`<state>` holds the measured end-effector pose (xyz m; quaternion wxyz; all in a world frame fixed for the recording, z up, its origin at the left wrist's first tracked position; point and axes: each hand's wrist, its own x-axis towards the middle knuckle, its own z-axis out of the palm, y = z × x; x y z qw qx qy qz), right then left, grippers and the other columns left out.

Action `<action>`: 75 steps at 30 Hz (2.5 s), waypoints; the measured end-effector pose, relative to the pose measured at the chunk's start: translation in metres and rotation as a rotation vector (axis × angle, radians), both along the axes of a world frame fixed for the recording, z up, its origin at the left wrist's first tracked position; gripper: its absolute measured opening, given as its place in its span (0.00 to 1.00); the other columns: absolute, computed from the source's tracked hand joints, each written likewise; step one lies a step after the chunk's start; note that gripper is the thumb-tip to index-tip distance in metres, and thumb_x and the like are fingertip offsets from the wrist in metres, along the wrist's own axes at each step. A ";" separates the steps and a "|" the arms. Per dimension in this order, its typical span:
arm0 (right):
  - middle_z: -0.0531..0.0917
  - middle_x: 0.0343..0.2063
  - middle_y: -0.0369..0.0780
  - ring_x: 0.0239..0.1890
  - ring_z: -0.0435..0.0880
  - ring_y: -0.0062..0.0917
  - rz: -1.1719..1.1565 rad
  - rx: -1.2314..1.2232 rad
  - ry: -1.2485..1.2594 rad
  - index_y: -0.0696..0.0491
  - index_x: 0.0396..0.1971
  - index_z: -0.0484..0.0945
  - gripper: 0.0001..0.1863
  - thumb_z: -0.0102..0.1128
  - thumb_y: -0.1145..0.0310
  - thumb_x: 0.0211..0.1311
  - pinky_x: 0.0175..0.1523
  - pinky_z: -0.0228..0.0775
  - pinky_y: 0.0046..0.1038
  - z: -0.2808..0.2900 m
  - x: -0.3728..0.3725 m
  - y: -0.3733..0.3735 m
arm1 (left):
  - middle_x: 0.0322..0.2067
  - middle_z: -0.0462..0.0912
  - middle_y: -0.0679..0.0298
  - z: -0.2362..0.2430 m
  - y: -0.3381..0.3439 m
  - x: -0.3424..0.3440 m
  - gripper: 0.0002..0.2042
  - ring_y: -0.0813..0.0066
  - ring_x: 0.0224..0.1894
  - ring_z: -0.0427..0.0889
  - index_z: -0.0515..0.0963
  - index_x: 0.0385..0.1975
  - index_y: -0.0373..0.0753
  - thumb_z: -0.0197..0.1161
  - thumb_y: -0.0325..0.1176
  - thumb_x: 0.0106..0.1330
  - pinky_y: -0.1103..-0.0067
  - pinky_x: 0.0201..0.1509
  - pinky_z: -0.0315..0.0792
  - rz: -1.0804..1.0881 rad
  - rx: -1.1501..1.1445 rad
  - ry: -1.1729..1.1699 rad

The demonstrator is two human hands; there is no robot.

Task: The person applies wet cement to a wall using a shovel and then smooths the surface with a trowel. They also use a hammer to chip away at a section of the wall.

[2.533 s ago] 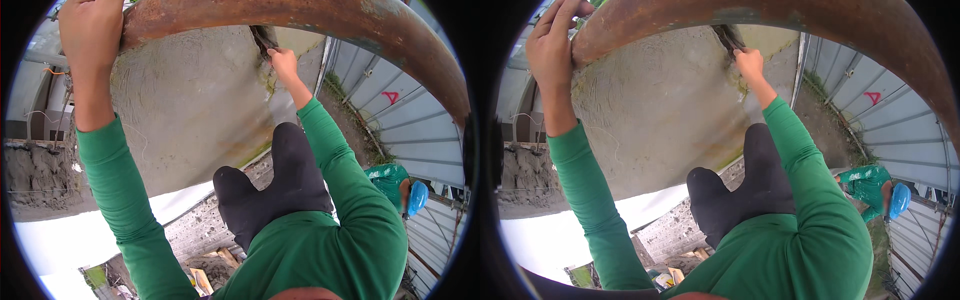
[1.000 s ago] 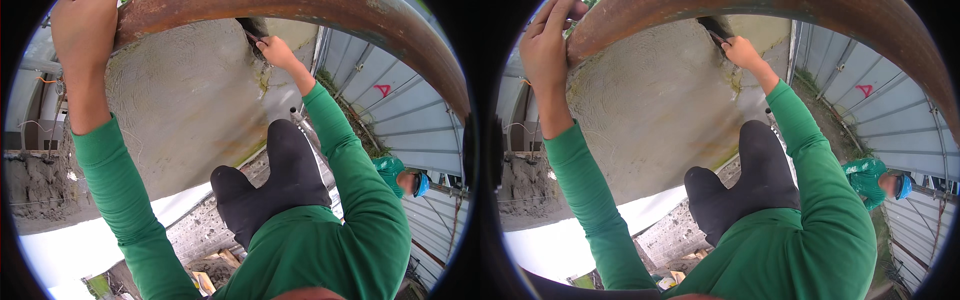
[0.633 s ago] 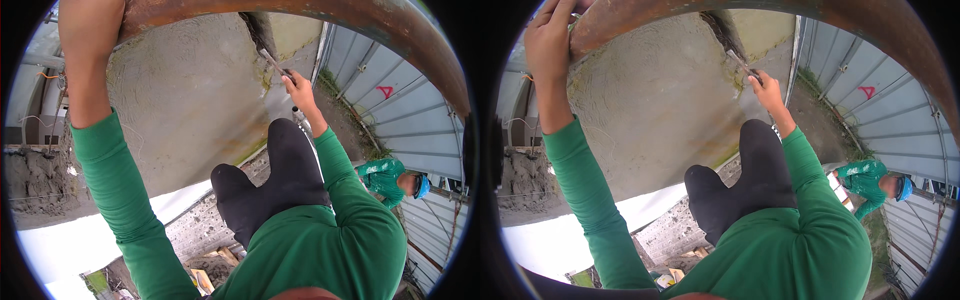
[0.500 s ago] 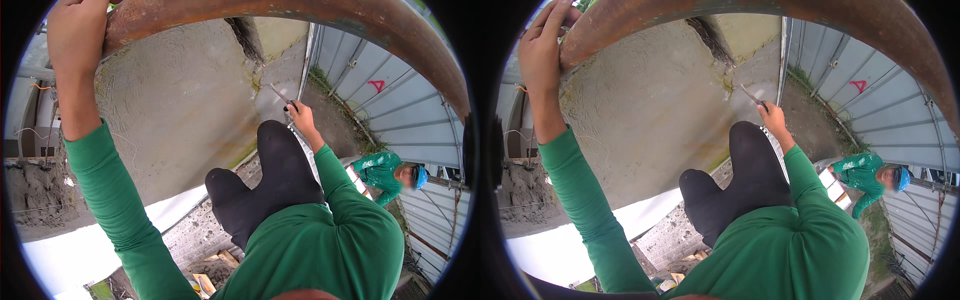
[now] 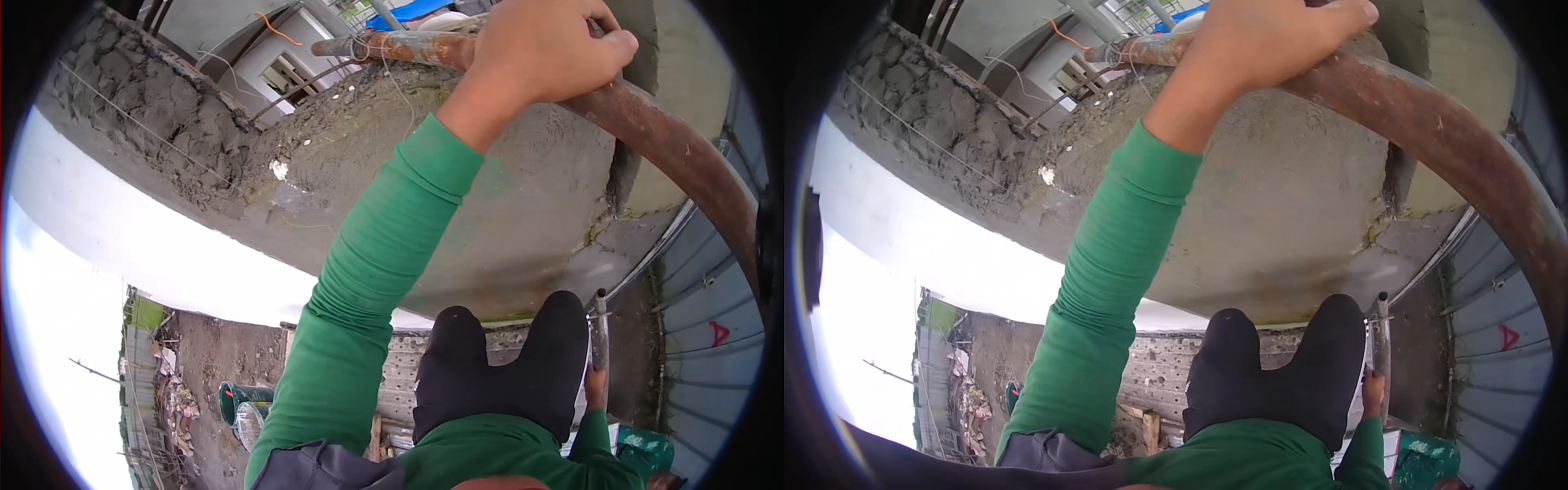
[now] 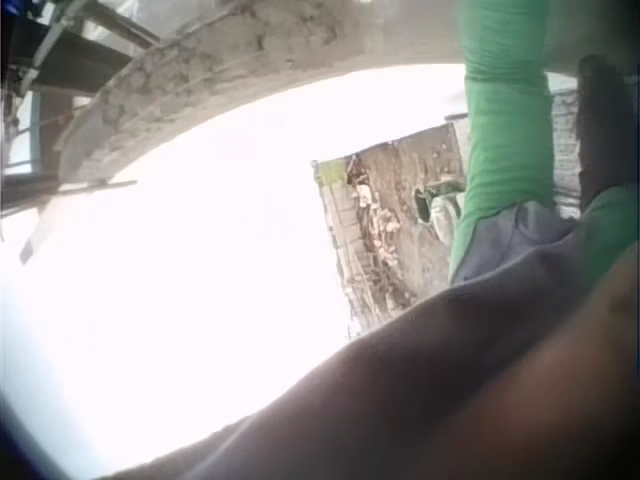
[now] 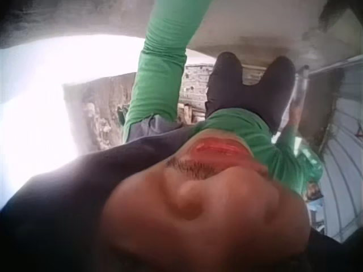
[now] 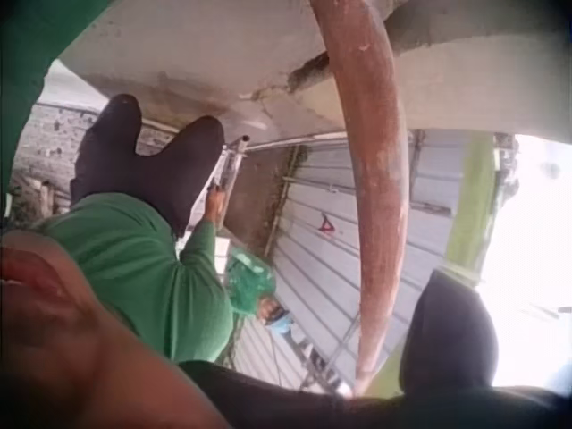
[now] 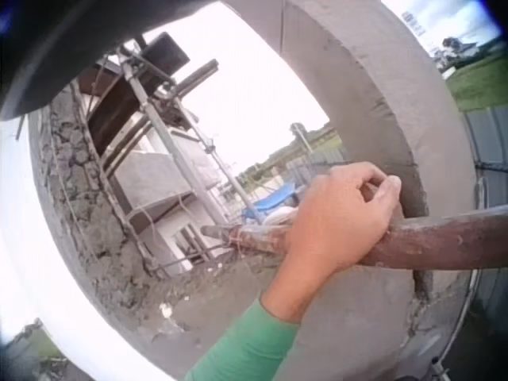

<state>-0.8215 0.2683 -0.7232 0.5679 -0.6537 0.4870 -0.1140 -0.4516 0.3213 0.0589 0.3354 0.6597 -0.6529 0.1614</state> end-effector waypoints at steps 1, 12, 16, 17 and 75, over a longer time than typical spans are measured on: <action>0.86 0.21 0.47 0.27 0.86 0.28 -0.081 -0.050 0.010 0.67 0.31 0.85 0.22 0.62 0.58 0.69 0.34 0.73 0.36 -0.001 0.002 -0.005 | 0.28 0.88 0.51 -0.009 -0.010 0.007 0.16 0.60 0.32 0.87 0.86 0.33 0.32 0.62 0.41 0.67 0.69 0.39 0.78 0.008 0.032 0.051; 0.85 0.21 0.47 0.24 0.87 0.36 -0.218 -0.456 -0.257 0.56 0.45 0.84 0.19 0.68 0.56 0.64 0.35 0.76 0.34 0.307 0.209 -0.096 | 0.23 0.79 0.71 -0.033 -0.012 -0.006 0.15 0.85 0.26 0.73 0.86 0.35 0.33 0.63 0.41 0.69 0.85 0.32 0.66 -0.034 -0.041 0.037; 0.85 0.23 0.51 0.30 0.87 0.43 -0.199 -0.634 -0.015 0.55 0.44 0.87 0.19 0.66 0.54 0.65 0.39 0.77 0.39 0.328 0.267 -0.109 | 0.23 0.79 0.72 -0.028 -0.007 -0.001 0.15 0.85 0.26 0.74 0.86 0.36 0.33 0.62 0.41 0.69 0.85 0.33 0.66 -0.109 -0.025 0.121; 0.84 0.23 0.51 0.29 0.87 0.41 -0.158 -0.685 0.085 0.55 0.44 0.87 0.20 0.66 0.53 0.65 0.39 0.76 0.37 0.330 0.281 -0.116 | 0.23 0.79 0.72 -0.033 -0.011 0.007 0.15 0.86 0.26 0.74 0.86 0.36 0.33 0.62 0.41 0.69 0.85 0.33 0.66 -0.102 -0.071 0.129; 0.86 0.25 0.49 0.34 0.88 0.42 -0.065 -0.306 -0.130 0.58 0.41 0.87 0.20 0.64 0.53 0.68 0.41 0.76 0.41 0.294 0.274 -0.149 | 0.21 0.79 0.72 -0.031 -0.004 -0.010 0.15 0.86 0.24 0.73 0.86 0.33 0.34 0.61 0.40 0.69 0.85 0.31 0.65 -0.018 -0.114 0.007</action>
